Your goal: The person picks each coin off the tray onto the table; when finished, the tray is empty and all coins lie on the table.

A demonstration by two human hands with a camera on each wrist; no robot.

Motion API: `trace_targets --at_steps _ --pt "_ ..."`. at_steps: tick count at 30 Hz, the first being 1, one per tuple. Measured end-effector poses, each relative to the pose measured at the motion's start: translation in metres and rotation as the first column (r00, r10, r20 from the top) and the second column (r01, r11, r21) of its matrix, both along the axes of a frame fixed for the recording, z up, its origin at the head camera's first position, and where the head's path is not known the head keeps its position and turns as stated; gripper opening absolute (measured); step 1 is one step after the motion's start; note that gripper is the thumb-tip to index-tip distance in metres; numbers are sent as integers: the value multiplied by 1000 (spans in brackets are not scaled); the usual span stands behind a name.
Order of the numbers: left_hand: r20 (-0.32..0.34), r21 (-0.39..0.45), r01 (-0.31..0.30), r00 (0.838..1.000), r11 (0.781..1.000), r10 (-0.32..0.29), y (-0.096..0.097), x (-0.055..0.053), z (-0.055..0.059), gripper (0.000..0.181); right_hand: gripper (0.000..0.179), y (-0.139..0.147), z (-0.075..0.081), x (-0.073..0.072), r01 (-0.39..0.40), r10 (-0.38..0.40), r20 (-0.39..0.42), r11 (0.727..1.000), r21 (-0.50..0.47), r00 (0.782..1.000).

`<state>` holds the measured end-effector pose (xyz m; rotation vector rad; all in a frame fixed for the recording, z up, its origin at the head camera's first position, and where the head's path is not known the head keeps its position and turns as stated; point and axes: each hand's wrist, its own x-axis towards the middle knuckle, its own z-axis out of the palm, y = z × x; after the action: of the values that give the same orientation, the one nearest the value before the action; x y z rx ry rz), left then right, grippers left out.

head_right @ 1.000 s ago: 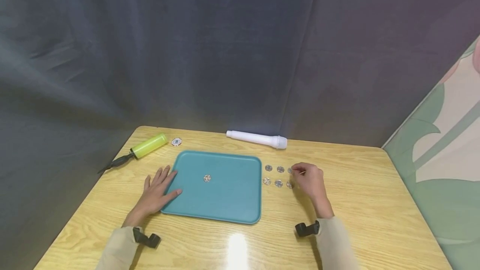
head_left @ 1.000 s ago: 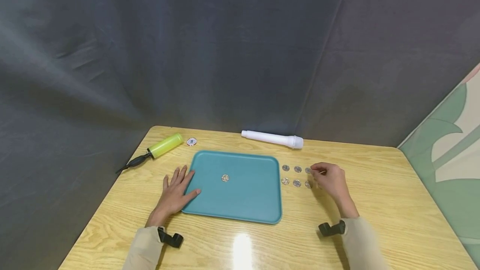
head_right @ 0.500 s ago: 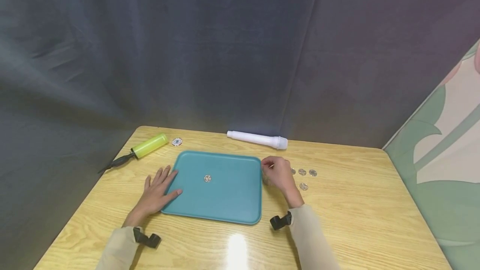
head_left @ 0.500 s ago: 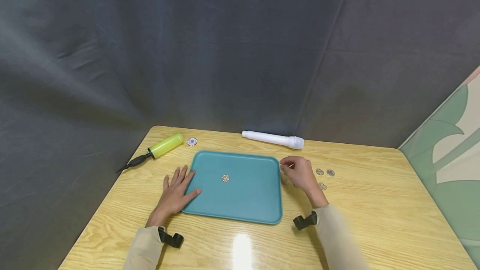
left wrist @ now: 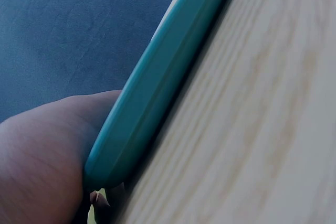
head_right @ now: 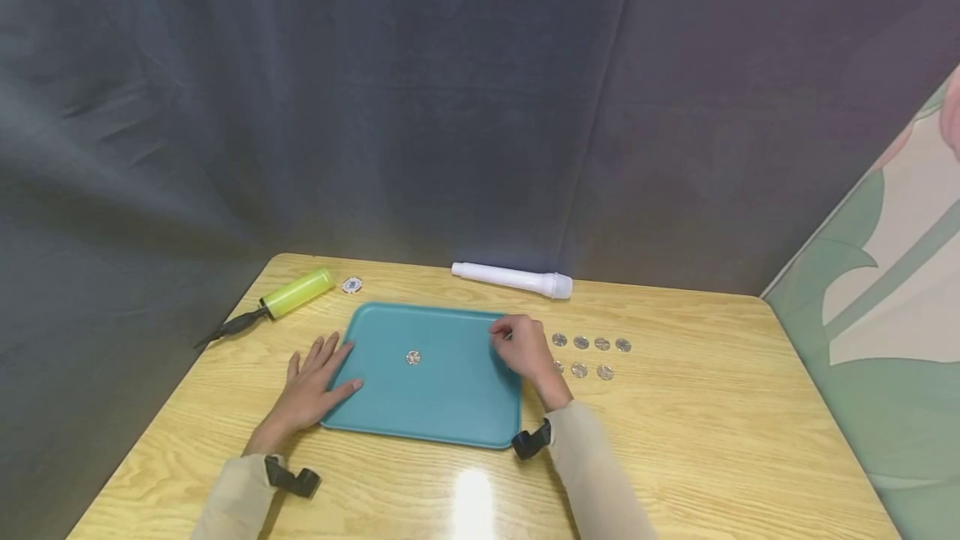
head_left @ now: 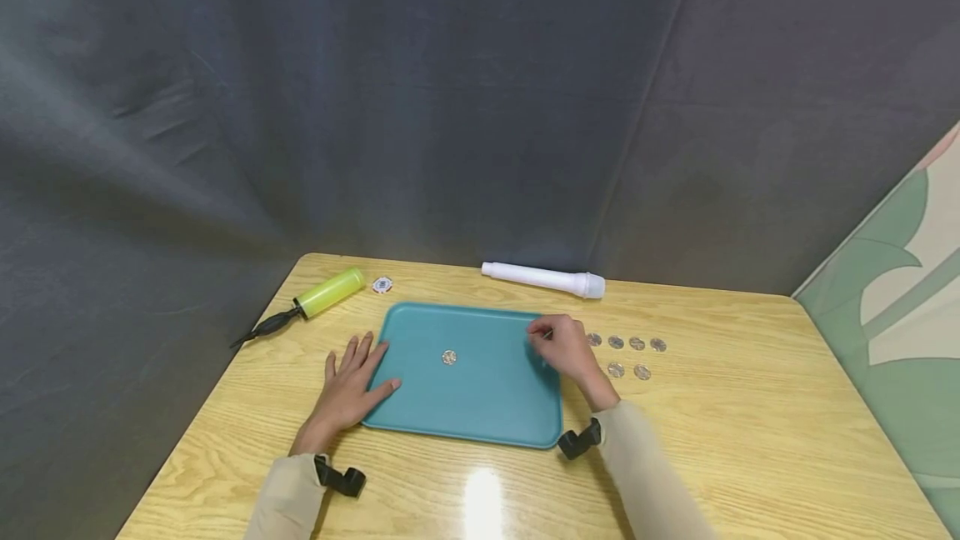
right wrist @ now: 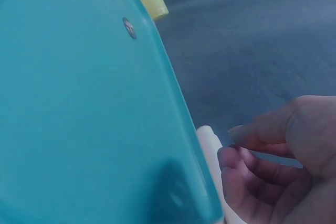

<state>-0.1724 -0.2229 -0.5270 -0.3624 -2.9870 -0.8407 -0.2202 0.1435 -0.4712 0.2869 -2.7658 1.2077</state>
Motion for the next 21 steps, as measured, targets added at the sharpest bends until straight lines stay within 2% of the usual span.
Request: trace_targets --at_steps 14,21 --pt "17 -29 -4 1000 1000 5 -1 -1 2 76 11 -36 -4 -2 -76 78 41 997 -33 996" --pt "21 -23 -2 1000 1000 3 0 1 4 76 10 -48 -9 -2 -120 120 9 993 -20 993"
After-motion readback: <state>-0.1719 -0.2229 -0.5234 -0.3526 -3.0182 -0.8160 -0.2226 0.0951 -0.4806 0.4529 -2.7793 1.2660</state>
